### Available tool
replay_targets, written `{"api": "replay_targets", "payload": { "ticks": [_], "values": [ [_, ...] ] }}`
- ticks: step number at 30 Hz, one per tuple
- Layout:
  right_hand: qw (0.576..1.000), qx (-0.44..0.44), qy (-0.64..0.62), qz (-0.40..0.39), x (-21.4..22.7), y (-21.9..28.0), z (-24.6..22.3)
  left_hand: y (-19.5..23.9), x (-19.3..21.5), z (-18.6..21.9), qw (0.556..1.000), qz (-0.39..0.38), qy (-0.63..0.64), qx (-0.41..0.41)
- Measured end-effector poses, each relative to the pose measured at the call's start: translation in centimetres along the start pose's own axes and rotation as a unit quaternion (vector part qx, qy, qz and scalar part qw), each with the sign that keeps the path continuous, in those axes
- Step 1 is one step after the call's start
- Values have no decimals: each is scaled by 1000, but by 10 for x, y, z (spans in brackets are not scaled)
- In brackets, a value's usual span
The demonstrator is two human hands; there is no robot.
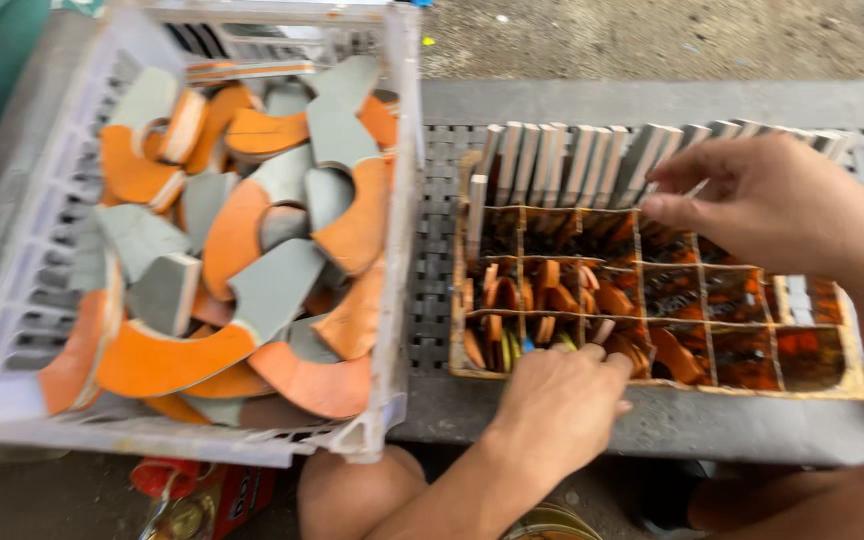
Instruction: The person repeatedly picks up curved, two-toned ceramic pieces from a white crate, turns them over in their hands, and places them into a cardboard tray with vertical dividers. The person handles the pieces one at a time, inspecting them before arranging them upright in the tray.
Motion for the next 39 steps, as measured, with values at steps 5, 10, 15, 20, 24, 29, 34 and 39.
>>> {"api": "replay_targets", "payload": {
  "ticks": [5, 10, 15, 20, 24, 29, 34, 39],
  "values": [
    [978, -145, 123, -83, -3, 36, 53, -4, 15, -7, 995, 56, 51, 69],
    [988, -73, 92, -97, -24, 56, 103, -10, 27, -12, 985, 24, -24, 171],
    [986, -22, 107, -128, -45, 54, 136, -14, 19, -20, 982, 32, -33, 186],
    [989, -51, 51, -132, -44, 52, 141, -19, 31, -54, 941, 87, -96, 313],
    [993, -22, 16, -111, -38, 51, 135, -36, 41, -79, 904, 164, -145, 366],
    [985, -25, 83, -149, -32, 56, 131, -54, 31, -101, 903, 263, -187, 284],
    [986, 57, 6, -158, -30, 68, 127, -57, 31, -92, 898, 316, -141, 273],
    [984, 73, 3, -163, -35, 76, 121, -40, 55, -69, 857, 491, -78, 137]
  ]
}}
Point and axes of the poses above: each hand's wrist, its own y-axis away from the middle knuckle, its own x-axis out of the back of the hand, z = x × y, the point moved 1 cm from there along -y, towards the middle knuckle, and after that the axes turned 12 degrees about z, right-handed, at the moved point
